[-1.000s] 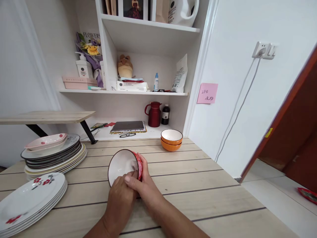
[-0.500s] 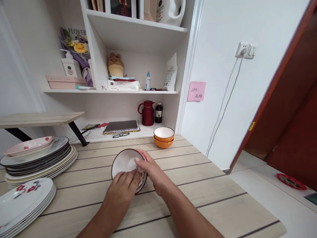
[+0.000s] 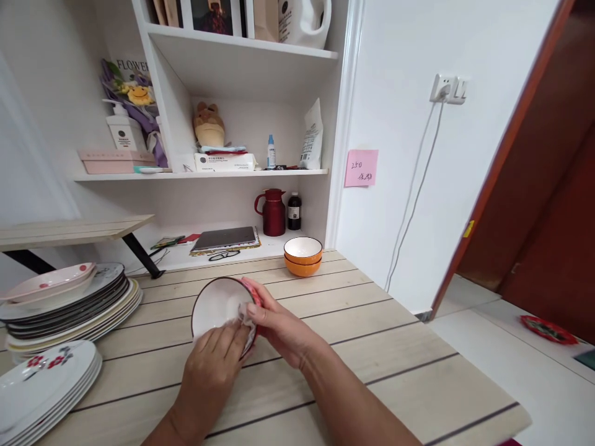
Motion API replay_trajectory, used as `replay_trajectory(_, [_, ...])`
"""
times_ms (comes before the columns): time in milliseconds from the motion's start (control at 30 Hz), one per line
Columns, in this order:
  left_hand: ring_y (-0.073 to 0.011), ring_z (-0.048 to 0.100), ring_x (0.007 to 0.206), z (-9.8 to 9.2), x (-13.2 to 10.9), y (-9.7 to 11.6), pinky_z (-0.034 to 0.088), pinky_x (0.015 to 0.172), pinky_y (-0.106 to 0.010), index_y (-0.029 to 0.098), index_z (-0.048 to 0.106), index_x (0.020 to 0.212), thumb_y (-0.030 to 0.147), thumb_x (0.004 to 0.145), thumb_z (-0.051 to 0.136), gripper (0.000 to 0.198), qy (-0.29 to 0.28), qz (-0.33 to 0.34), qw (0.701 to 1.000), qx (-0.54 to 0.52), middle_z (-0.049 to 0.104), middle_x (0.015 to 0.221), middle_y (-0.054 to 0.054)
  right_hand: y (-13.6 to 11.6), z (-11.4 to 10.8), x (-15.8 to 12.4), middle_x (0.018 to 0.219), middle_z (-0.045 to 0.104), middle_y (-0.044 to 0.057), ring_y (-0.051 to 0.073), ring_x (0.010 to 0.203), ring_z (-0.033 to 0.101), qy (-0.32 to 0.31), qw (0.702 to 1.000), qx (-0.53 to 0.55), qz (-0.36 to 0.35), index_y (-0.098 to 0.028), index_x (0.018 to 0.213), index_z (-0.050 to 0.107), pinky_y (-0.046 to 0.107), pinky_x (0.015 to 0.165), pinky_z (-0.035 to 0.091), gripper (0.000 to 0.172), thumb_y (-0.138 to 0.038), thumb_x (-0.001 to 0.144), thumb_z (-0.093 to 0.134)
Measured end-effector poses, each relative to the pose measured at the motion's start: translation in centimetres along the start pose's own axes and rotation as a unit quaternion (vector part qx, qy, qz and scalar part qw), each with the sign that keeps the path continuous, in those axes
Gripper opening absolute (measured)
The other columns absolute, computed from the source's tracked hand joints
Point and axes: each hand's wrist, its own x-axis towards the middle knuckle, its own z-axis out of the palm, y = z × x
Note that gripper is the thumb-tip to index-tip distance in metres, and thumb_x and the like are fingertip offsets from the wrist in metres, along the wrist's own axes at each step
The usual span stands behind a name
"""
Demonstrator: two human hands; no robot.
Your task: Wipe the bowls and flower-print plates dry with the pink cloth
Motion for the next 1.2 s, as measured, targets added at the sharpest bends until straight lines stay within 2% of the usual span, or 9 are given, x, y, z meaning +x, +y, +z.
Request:
replay_trajectory(100, [-0.0193, 0.062, 0.068, -0.1, -0.1, 0.0, 0.046, 0.062, -0.035, 0.013, 0.063, 0.105, 0.026, 0.098, 0.045, 0.023, -0.022, -0.078, 0.997, -0.003, 0.069, 0.084, -0.007, 2.3, 1.2, 0.6, 0.144, 0.048, 0.002, 0.025, 0.133, 0.041, 0.007, 0.999, 0.047, -0.002, -0.039, 0.143, 0.038, 0.042, 0.108, 0.031, 0.085, -0.045, 0.069, 0.08])
replay_trajectory(167, [-0.0183, 0.058, 0.061, -0.1, -0.1, 0.1, 0.043, 0.057, -0.033, 0.015, 0.062, 0.094, 0.022, 0.097, 0.043, 0.021, -0.021, -0.091, 0.996, -0.004, 0.064, 0.073, -0.004, 3.5, 2.0, 0.8, 0.145, 0.046, 0.001, 0.023, 0.136, 0.037, 0.031, 0.998, 0.058, -0.002, -0.041, 0.144, 0.036, 0.039, 0.109, 0.03, 0.09, -0.036, 0.067, 0.083])
replay_trajectory(233, [-0.0186, 0.056, 0.059, -0.1, -0.2, 0.3, 0.043, 0.055, -0.033, 0.016, 0.061, 0.088, 0.013, 0.095, 0.043, 0.02, -0.017, -0.083, 0.996, -0.008, 0.061, 0.068, -0.003, 4.2, 2.8, 0.9, 0.14, 0.051, 0.001, 0.023, 0.131, 0.044, 0.066, 0.996, 0.064, -0.012, -0.042, 0.143, 0.037, 0.038, 0.107, 0.032, 0.086, -0.032, 0.069, 0.081])
replay_trajectory(400, [-0.0194, 0.061, 0.066, 0.4, -0.4, 0.6, 0.05, 0.061, -0.034, 0.011, 0.062, 0.099, 0.007, 0.09, 0.044, 0.02, -0.055, -0.072, 0.996, -0.028, 0.066, 0.08, -0.007, 4.3, 3.7, 1.3, 0.118, 0.064, -0.001, 0.023, 0.109, 0.058, 0.141, 0.989, 0.046, -0.022, -0.037, 0.132, 0.05, 0.033, 0.092, 0.043, 0.058, -0.032, 0.077, 0.07])
replay_trajectory(600, [-0.0204, 0.064, 0.079, 0.9, -0.3, 0.8, 0.053, 0.07, -0.035, 0.01, 0.057, 0.121, 0.003, 0.088, 0.043, 0.037, -0.088, -0.002, 0.996, -0.022, 0.069, 0.101, -0.011, 3.2, 1.7, 1.6, 0.09, 0.068, -0.001, 0.02, 0.084, 0.06, 0.189, 0.982, 0.023, 0.021, -0.03, 0.121, 0.06, 0.028, 0.071, 0.044, 0.046, -0.04, 0.077, 0.066])
replay_trajectory(700, [-0.0216, 0.064, 0.093, 0.9, -0.3, 0.7, 0.051, 0.087, -0.041, 0.014, 0.058, 0.122, 0.006, 0.09, 0.044, 0.036, -0.078, 0.022, 0.996, -0.022, 0.068, 0.11, -0.011, 1.5, 0.1, 1.2, 0.102, 0.071, 0.001, 0.022, 0.096, 0.06, 0.173, 0.985, -0.012, 0.012, -0.029, 0.124, 0.06, 0.03, 0.081, 0.044, 0.052, -0.037, 0.073, 0.07])
replay_trajectory(867, [-0.0212, 0.063, 0.097, 0.6, -0.1, 1.0, 0.04, 0.104, -0.053, 0.02, 0.063, 0.115, 0.011, 0.092, 0.048, 0.028, -0.042, 0.031, 0.998, -0.025, 0.07, 0.107, -0.008, -1.0, -1.6, 0.1, 0.108, 0.072, 0.001, 0.027, 0.106, 0.06, 0.142, 0.98, -0.113, 0.087, -0.034, 0.134, 0.054, 0.041, 0.094, 0.04, 0.063, -0.038, 0.074, 0.072])
replay_trajectory(1000, [-0.0223, 0.063, 0.098, 0.4, 0.1, 0.9, 0.045, 0.098, -0.046, 0.017, 0.066, 0.107, 0.009, 0.092, 0.047, 0.026, -0.002, 0.033, 0.999, -0.016, 0.071, 0.107, -0.009, -0.9, -2.3, -0.1, 0.112, 0.071, 0.002, 0.027, 0.111, 0.059, 0.133, 0.982, -0.091, 0.098, -0.037, 0.139, 0.048, 0.044, 0.099, 0.037, 0.066, -0.046, 0.078, 0.071])
replay_trajectory(1200, [-0.023, 0.064, 0.097, 0.6, 0.0, 0.4, 0.048, 0.083, -0.04, 0.016, 0.064, 0.109, 0.008, 0.093, 0.043, 0.027, -0.015, -0.035, 0.999, -0.007, 0.069, 0.108, -0.009, 1.6, -0.7, 0.8, 0.127, 0.064, 0.004, 0.025, 0.115, 0.058, 0.05, 0.998, 0.046, 0.001, -0.037, 0.146, 0.036, 0.043, 0.104, 0.037, 0.08, -0.043, 0.076, 0.075])
